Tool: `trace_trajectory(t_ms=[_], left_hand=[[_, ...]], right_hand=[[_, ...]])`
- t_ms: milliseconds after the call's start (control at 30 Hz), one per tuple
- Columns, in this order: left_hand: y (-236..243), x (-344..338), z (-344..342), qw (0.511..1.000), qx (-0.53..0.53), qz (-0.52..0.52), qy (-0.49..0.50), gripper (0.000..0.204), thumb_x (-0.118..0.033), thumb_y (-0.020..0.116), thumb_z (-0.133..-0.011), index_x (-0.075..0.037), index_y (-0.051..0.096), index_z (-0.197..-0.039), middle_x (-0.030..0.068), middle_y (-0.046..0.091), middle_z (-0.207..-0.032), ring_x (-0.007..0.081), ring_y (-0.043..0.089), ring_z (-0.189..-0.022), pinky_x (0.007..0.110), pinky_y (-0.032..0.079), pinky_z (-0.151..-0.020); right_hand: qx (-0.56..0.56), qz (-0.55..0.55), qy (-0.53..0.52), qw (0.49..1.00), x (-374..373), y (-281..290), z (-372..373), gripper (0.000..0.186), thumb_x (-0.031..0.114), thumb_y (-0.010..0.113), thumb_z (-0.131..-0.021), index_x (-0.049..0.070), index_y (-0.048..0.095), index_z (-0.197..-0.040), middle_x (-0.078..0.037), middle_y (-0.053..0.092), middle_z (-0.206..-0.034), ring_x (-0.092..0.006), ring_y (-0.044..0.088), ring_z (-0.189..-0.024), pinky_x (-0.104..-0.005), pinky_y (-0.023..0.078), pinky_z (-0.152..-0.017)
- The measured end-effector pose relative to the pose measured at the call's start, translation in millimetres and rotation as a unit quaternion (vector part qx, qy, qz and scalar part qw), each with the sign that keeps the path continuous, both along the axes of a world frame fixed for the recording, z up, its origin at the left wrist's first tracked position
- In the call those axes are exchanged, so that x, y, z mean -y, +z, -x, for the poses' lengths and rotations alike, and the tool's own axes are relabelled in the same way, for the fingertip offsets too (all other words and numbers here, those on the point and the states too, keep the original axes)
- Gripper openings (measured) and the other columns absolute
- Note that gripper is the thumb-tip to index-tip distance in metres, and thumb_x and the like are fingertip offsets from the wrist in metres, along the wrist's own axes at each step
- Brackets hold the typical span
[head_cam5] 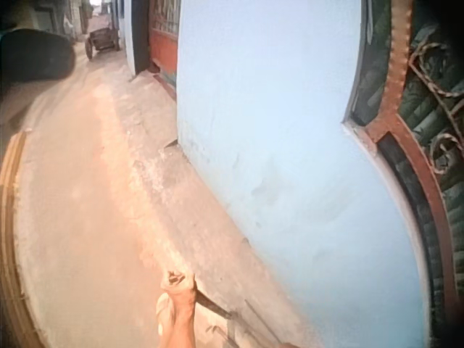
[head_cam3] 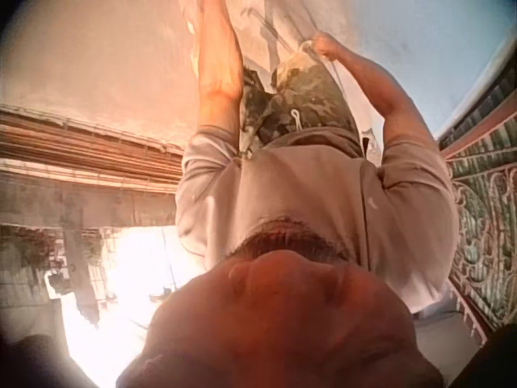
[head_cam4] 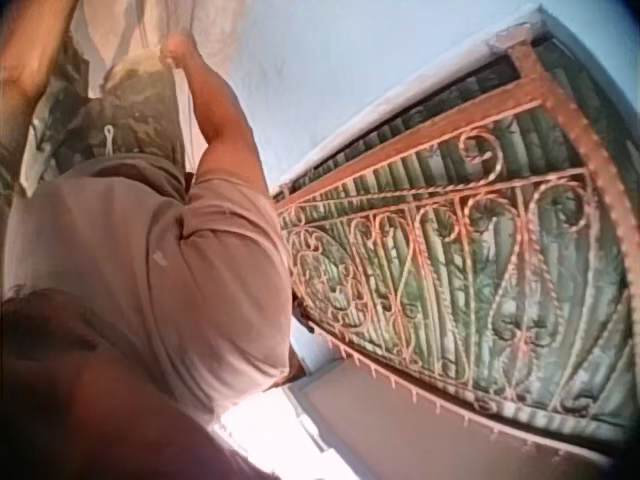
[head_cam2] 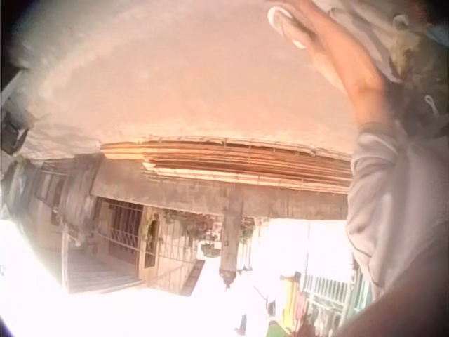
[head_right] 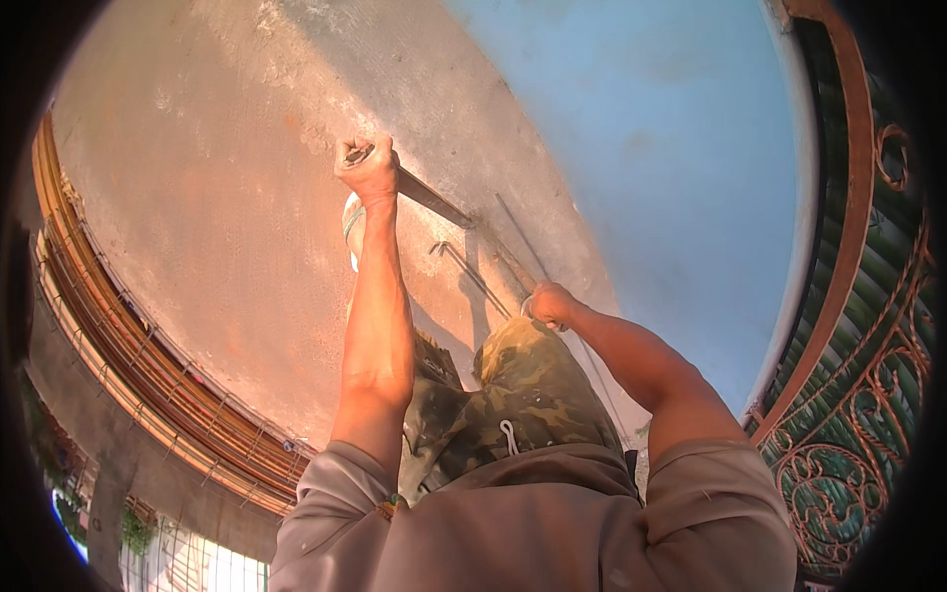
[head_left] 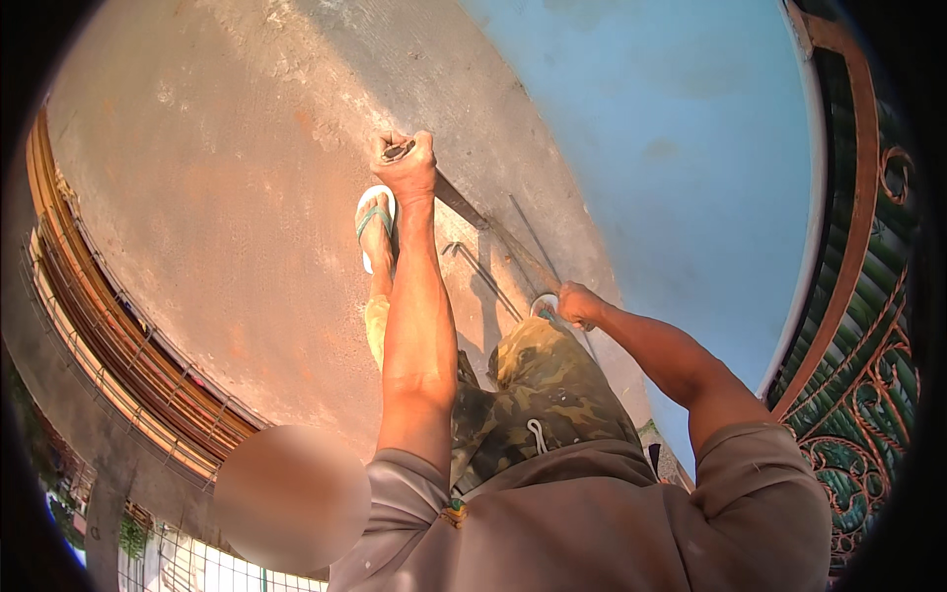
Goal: The person walks along a paved path carrying metal rods, then stops to bend and cut them using a long metal bar as a lever against the ground. The person handles several rods, positioning them and applying force to break them into shorter pieces.
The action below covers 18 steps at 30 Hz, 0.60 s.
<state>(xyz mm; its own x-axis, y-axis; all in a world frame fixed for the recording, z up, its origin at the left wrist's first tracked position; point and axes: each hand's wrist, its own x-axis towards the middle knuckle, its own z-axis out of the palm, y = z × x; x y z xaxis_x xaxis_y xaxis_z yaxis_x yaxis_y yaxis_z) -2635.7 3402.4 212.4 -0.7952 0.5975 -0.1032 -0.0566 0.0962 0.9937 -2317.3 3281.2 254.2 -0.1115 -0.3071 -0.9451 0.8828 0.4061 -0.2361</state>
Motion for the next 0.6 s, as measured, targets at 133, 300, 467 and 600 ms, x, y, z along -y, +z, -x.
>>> trace_trajectory(t_ms=[133, 300, 467, 600], left_hand=[[3.7, 34.2, -3.7, 0.999, 0.014, -0.019, -0.023, 0.026, 0.007, 0.06, -0.074, -0.007, 0.038, -0.071, 0.0013, 0.05, -0.057, 0.0053, 0.046, -0.046, 0.024, 0.041, -0.037], [16.9, 67.5, -21.9, 0.998, 0.026, 0.0, -0.063, 0.028, 0.004, 0.059, -0.076, -0.01, 0.035, -0.073, 0.0007, 0.05, -0.06, 0.0042, 0.045, -0.051, 0.024, 0.046, -0.051], [42.7, 73.2, -32.9, 0.994, 0.015, -0.099, -0.039, 0.033, 0.01, 0.059, -0.076, -0.008, 0.033, -0.076, 0.0053, 0.048, -0.049, 0.0082, 0.043, -0.036, 0.024, 0.037, -0.032], [39.3, 66.7, -41.6, 0.989, 0.045, -0.114, -0.087, 0.031, 0.012, 0.057, -0.075, -0.007, 0.033, -0.077, 0.0072, 0.047, -0.05, 0.0098, 0.043, -0.036, 0.027, 0.037, -0.033]], right_hand=[[0.201, -0.215, -0.245, 0.924, 46.0, 3.6, -5.6, 0.025, 0.018, 0.059, -0.081, 0.0, 0.066, -0.095, -0.023, 0.066, -0.096, -0.0361, 0.065, -0.091, -0.0424, 0.051, -0.077], [0.148, -0.257, -0.353, 0.888, 87.5, 11.2, -29.1, 0.03, 0.015, 0.052, -0.083, -0.002, 0.059, -0.108, -0.03, 0.062, -0.1, -0.0414, 0.06, -0.097, -0.0458, 0.049, -0.083], [0.123, -0.291, -0.37, 0.873, 141.2, -21.5, -61.4, 0.034, 0.023, 0.059, -0.083, -0.005, 0.056, -0.102, -0.03, 0.061, -0.089, -0.0456, 0.061, -0.085, -0.0522, 0.048, -0.075], [0.081, -0.33, -0.353, 0.872, 170.4, -63.6, -141.6, 0.025, 0.023, 0.058, -0.086, -0.001, 0.052, -0.095, -0.027, 0.061, -0.077, -0.0461, 0.06, -0.078, -0.053, 0.049, -0.071]])
